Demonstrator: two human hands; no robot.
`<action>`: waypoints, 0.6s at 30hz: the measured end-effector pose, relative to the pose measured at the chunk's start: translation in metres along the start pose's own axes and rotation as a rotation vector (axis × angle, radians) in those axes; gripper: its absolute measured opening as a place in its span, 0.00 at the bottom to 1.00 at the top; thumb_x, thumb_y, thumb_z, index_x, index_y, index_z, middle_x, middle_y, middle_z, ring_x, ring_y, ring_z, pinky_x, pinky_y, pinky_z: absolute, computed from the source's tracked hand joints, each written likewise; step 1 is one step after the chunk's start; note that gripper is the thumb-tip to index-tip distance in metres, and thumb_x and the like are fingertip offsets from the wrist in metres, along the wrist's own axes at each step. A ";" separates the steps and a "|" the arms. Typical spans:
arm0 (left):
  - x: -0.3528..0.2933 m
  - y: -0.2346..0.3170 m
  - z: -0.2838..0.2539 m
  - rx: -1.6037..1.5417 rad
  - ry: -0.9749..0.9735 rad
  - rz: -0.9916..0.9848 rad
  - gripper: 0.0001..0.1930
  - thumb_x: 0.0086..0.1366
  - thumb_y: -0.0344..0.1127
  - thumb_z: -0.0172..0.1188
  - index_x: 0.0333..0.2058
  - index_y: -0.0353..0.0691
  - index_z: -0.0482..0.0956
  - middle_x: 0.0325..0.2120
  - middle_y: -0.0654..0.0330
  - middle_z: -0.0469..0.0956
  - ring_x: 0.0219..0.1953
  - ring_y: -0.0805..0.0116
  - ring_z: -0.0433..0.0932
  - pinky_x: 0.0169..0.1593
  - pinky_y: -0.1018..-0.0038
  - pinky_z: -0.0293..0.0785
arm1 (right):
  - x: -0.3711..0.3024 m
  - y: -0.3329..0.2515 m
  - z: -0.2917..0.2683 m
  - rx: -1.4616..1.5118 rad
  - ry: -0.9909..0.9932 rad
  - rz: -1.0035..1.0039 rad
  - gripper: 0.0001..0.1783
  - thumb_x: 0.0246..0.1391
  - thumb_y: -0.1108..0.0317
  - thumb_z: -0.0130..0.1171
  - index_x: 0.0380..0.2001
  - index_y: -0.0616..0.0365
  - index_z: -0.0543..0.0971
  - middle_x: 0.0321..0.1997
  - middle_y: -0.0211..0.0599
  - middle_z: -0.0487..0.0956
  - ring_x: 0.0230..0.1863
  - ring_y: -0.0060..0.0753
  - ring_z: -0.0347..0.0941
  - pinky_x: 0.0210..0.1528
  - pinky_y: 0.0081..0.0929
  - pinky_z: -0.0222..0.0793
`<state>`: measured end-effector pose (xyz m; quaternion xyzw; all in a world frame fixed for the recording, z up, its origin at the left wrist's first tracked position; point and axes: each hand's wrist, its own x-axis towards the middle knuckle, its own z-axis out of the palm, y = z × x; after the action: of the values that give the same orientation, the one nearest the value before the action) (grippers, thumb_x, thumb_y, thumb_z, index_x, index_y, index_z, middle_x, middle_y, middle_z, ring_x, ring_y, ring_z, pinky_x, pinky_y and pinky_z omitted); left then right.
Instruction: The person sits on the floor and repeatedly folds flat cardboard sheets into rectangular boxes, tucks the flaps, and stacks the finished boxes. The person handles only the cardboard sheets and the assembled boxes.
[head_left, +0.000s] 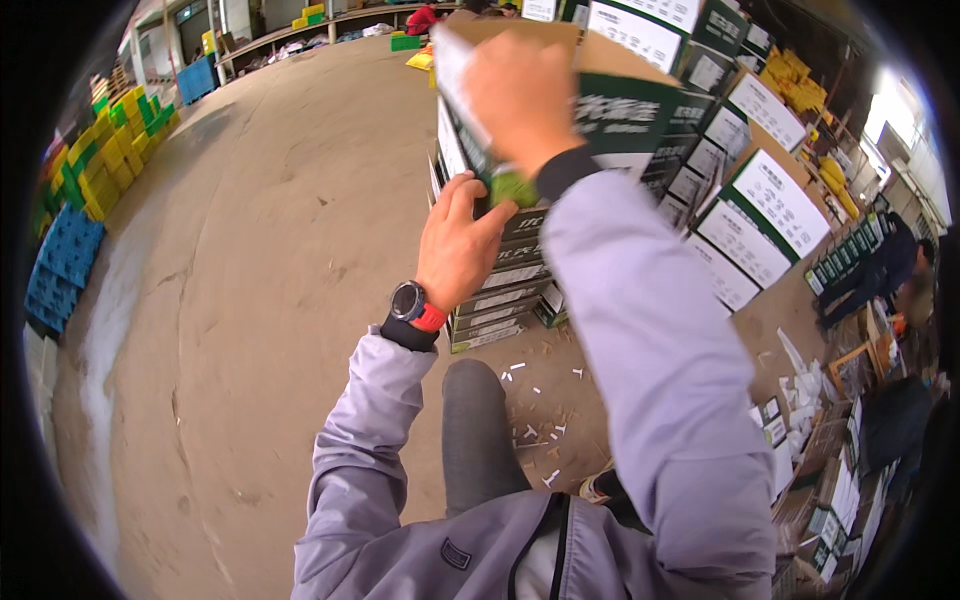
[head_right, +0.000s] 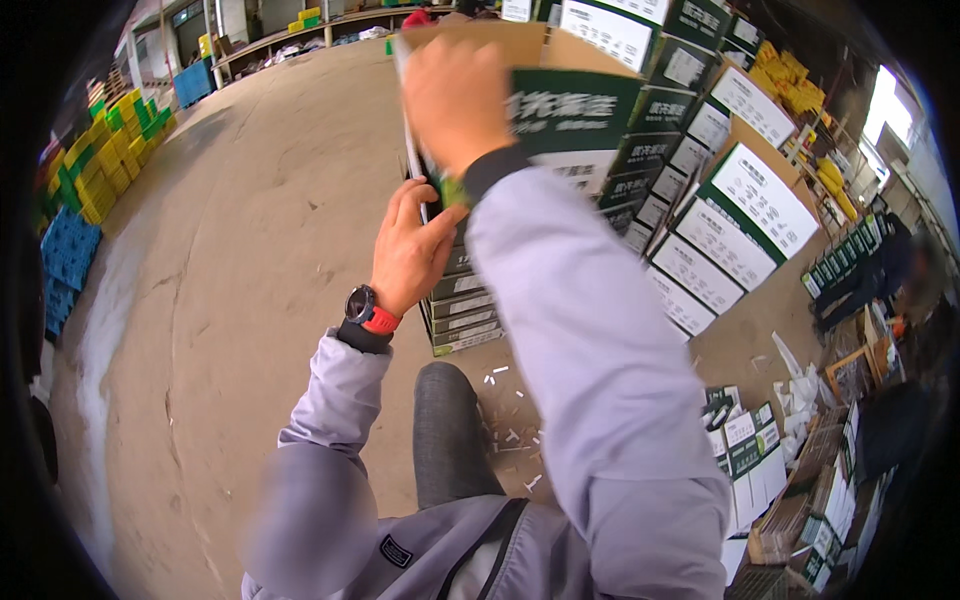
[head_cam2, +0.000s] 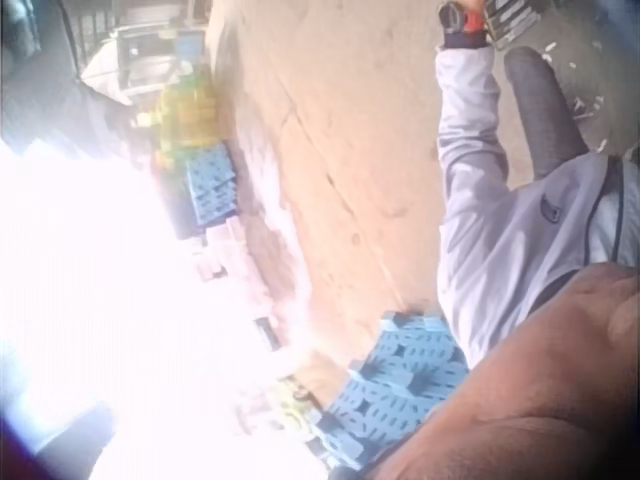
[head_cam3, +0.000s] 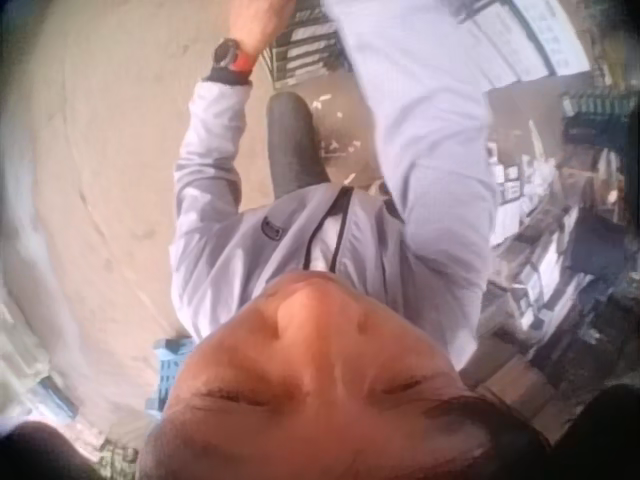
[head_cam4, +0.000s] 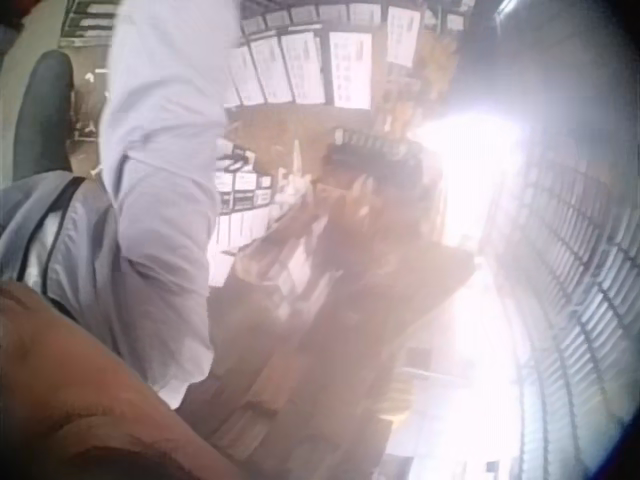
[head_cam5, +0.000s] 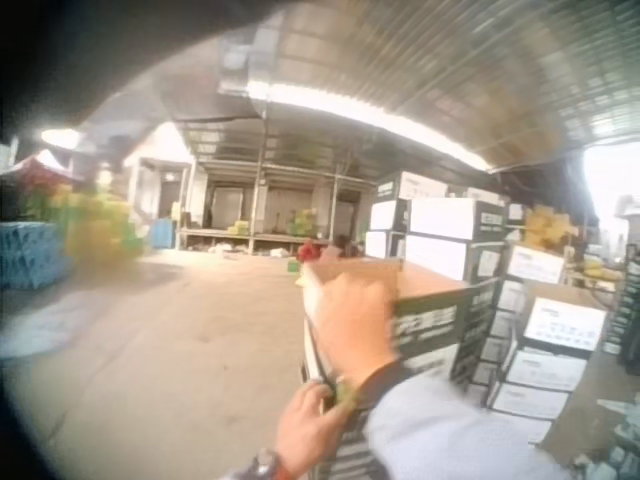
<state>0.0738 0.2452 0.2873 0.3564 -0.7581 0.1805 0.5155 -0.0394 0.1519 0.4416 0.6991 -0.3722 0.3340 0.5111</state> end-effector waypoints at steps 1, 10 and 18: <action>0.002 0.003 0.013 -0.038 0.029 0.018 0.15 0.57 0.25 0.68 0.44 0.41 0.85 0.50 0.45 0.75 0.62 0.40 0.73 0.60 0.53 0.77 | -0.018 -0.026 -0.003 0.060 -0.044 0.016 0.08 0.60 0.65 0.58 0.37 0.48 0.85 0.35 0.30 0.81 0.38 0.39 0.80 0.43 0.48 0.68; -0.007 -0.105 0.042 0.216 0.055 -0.186 0.20 0.64 0.33 0.67 0.55 0.46 0.85 0.52 0.48 0.77 0.55 0.44 0.76 0.57 0.56 0.74 | -0.119 -0.039 -0.073 0.743 0.080 0.092 0.42 0.54 0.62 0.70 0.71 0.60 0.69 0.75 0.51 0.67 0.72 0.53 0.66 0.76 0.52 0.57; 0.193 -0.053 0.055 0.474 -0.080 0.301 0.32 0.69 0.47 0.67 0.68 0.46 0.71 0.58 0.51 0.81 0.60 0.50 0.79 0.65 0.53 0.70 | -0.449 0.018 -0.133 0.937 -0.855 0.338 0.26 0.62 0.63 0.64 0.62 0.58 0.77 0.67 0.44 0.75 0.63 0.53 0.75 0.65 0.48 0.72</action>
<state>0.0346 0.1053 0.4358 0.3572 -0.7590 0.4129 0.3548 -0.2910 0.3570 0.1032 0.8507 -0.4624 0.2289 -0.1000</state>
